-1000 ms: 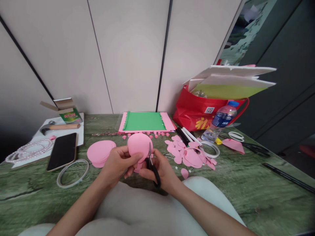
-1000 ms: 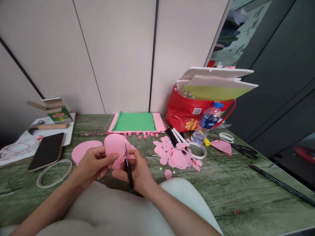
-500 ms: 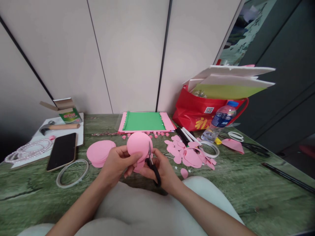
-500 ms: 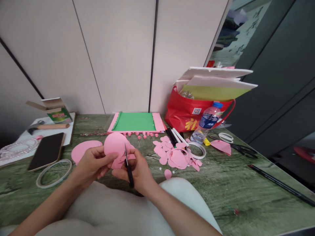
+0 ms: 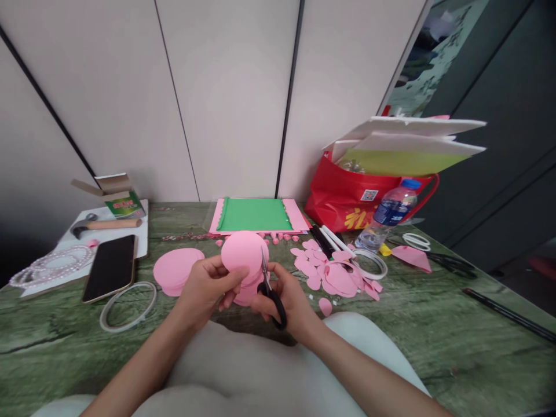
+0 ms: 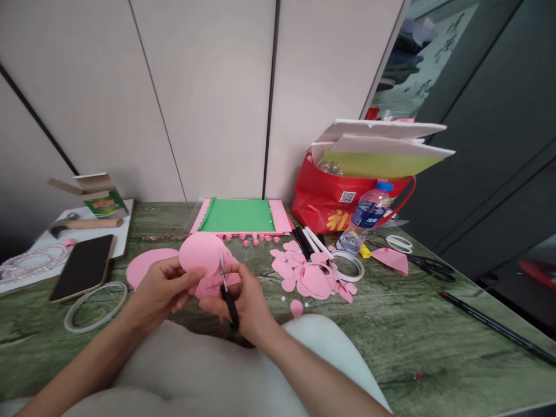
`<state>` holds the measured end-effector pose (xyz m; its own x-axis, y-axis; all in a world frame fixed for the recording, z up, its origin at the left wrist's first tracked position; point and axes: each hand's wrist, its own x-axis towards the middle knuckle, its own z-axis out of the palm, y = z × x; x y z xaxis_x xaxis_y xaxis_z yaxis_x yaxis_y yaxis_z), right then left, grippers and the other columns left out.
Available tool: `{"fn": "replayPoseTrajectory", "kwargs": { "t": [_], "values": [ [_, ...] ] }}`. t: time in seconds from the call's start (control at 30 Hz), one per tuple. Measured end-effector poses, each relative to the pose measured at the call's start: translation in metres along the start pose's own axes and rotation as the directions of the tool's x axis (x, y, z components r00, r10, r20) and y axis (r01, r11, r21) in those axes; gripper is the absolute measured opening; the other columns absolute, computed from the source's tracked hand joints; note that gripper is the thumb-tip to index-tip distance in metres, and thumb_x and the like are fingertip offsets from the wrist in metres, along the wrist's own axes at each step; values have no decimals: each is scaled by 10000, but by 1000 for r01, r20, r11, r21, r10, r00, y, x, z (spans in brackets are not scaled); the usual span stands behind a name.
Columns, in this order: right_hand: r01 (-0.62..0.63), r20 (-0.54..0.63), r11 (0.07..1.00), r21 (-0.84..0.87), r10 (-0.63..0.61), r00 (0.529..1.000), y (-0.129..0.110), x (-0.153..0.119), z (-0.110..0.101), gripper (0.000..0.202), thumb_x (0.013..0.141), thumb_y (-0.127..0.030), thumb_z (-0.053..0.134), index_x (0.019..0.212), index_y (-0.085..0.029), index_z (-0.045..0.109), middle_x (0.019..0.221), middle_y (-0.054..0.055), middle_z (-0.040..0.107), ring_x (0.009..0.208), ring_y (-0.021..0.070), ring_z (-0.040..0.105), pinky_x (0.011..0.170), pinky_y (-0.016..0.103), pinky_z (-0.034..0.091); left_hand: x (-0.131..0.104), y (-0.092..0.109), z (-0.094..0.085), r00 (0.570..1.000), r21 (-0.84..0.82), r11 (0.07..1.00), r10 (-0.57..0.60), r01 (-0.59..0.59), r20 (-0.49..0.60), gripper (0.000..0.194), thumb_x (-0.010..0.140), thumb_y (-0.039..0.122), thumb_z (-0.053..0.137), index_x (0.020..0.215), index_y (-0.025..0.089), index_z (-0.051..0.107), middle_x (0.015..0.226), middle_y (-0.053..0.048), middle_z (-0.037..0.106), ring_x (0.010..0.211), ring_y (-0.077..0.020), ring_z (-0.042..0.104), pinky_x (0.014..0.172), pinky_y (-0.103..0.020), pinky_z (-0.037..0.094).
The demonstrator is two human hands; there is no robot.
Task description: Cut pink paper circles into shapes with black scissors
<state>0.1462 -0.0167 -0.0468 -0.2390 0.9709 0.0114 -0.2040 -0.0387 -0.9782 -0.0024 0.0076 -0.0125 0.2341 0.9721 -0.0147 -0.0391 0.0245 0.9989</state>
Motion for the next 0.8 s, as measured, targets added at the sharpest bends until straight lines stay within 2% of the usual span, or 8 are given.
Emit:
{"fn": "replayPoseTrajectory", "kwargs": {
  "t": [0.27, 0.5, 0.67, 0.8],
  "values": [
    [13, 32, 1000, -22, -12, 999, 3, 0, 1, 555, 514, -389, 755, 889, -202, 390, 459, -89, 547, 350, 72, 439, 338, 157, 302, -2, 3, 4, 990, -70, 997, -36, 46, 138, 201, 723, 319, 617, 651, 138, 565, 481, 17, 583, 351, -91, 509, 303, -174, 393],
    [14, 70, 998, -56, -10, 997, 3, -2, 1, 559, 519, -397, 758, 895, -203, 393, 494, -73, 560, 363, 89, 450, 355, 181, 303, -1, 0, 3, 999, 63, 998, -27, 25, 31, 256, 660, 290, 667, 499, 132, 546, 346, 51, 471, 290, -42, 388, 284, -145, 290],
    [45, 59, 999, 6, -46, 997, 3, -1, 2, 548, 547, -349, 765, 931, -199, 405, 563, -75, 519, 469, 81, 444, 457, 200, 332, -2, -2, 1, 999, 158, 987, -27, 22, 30, 232, 662, 304, 661, 535, 131, 574, 323, 61, 456, 277, -34, 349, 290, -147, 257],
    [90, 60, 994, 59, -94, 994, 5, 1, 0, 583, 518, -298, 799, 951, -200, 421, 623, -66, 513, 538, 81, 438, 501, 198, 327, -2, -4, -1, 999, 220, 976, -11, 0, 47, 248, 675, 306, 656, 525, 132, 563, 327, 62, 453, 284, -32, 349, 301, -145, 252]
  ]
}}
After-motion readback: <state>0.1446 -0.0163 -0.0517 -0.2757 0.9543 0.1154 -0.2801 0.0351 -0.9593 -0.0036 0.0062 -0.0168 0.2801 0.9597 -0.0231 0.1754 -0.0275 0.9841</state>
